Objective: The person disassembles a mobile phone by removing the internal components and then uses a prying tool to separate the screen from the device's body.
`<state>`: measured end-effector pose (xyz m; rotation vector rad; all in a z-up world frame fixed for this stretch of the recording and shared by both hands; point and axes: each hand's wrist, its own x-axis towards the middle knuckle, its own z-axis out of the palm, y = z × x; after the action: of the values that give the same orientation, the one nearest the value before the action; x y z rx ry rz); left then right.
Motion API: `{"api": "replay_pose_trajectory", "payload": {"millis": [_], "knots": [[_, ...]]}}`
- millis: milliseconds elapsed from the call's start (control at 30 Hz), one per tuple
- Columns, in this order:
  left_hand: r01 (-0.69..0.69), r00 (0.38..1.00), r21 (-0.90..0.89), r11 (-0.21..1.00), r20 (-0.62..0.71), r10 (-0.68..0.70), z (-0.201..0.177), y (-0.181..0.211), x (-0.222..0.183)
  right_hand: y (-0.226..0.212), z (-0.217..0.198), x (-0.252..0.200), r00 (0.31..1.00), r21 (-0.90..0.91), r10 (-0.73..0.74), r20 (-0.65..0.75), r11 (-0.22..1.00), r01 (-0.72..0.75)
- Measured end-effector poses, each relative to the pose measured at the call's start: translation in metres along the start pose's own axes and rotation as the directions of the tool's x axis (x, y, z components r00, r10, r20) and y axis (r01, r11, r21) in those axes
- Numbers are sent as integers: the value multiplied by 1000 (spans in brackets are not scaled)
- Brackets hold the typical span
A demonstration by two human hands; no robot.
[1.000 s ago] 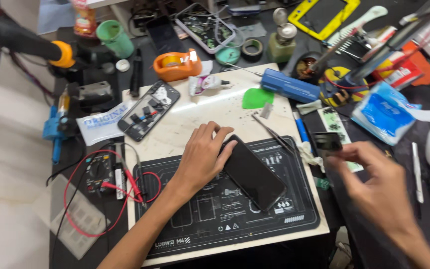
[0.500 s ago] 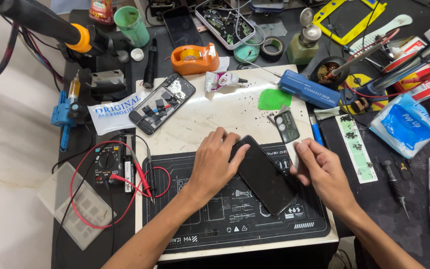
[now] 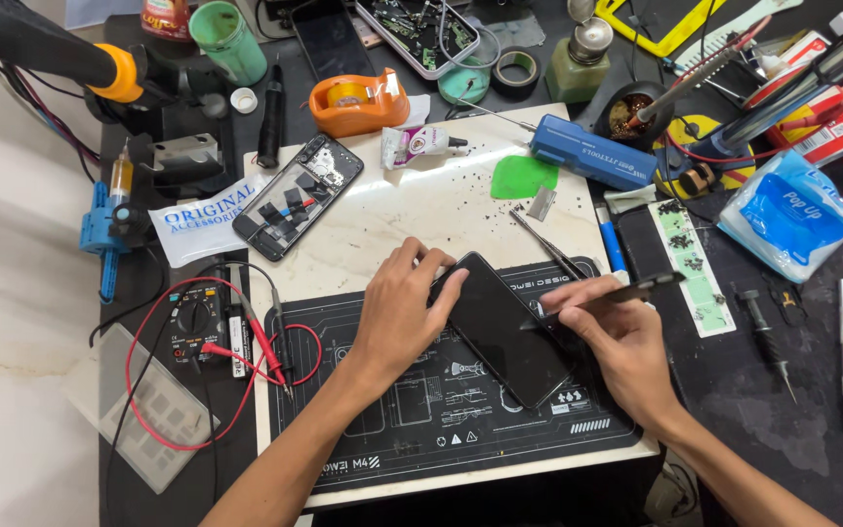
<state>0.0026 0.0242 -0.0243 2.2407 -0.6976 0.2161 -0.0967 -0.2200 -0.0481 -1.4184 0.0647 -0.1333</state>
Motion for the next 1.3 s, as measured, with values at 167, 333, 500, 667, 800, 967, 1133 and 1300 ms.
{"api": "replay_pose_trajectory", "payload": {"millis": [167, 333, 500, 667, 800, 967, 1133, 1300], "knots": [[1, 1000, -24, 1000, 22, 0, -3, 0, 1, -5, 5, 0, 998, -169, -67, 11, 983, 68], [-3, 1000, -29, 1000, 31, 4, -3, -2, 2, -10, 10, 0, 1000, -173, -11, -16, 985, 8], [-19, 999, -29, 999, 38, 20, -4, -2, 2, -5, 6, -5, 988, -245, 128, -85, 959, -145], [-29, 998, -37, 999, 48, 31, -6, -3, 3, 10, -4, -5, 995, -83, 55, -82, 995, -62], [-31, 998, -30, 999, 46, 32, -4, -4, 3, 4, 1, -5, 999, -196, -32, -24, 980, 27], [1, 999, -31, 1000, 45, 0, -2, -5, 3, -16, 21, -6, 991, -359, -132, 26, 924, 132], [81, 996, -86, 993, 48, -77, 3, -4, 2, -24, 34, -7, 979, -476, -188, 81, 856, 203], [184, 982, -196, 963, 86, -170, 2, -3, 3, -28, 35, -7, 977, -558, -189, 101, 802, 213]]}}
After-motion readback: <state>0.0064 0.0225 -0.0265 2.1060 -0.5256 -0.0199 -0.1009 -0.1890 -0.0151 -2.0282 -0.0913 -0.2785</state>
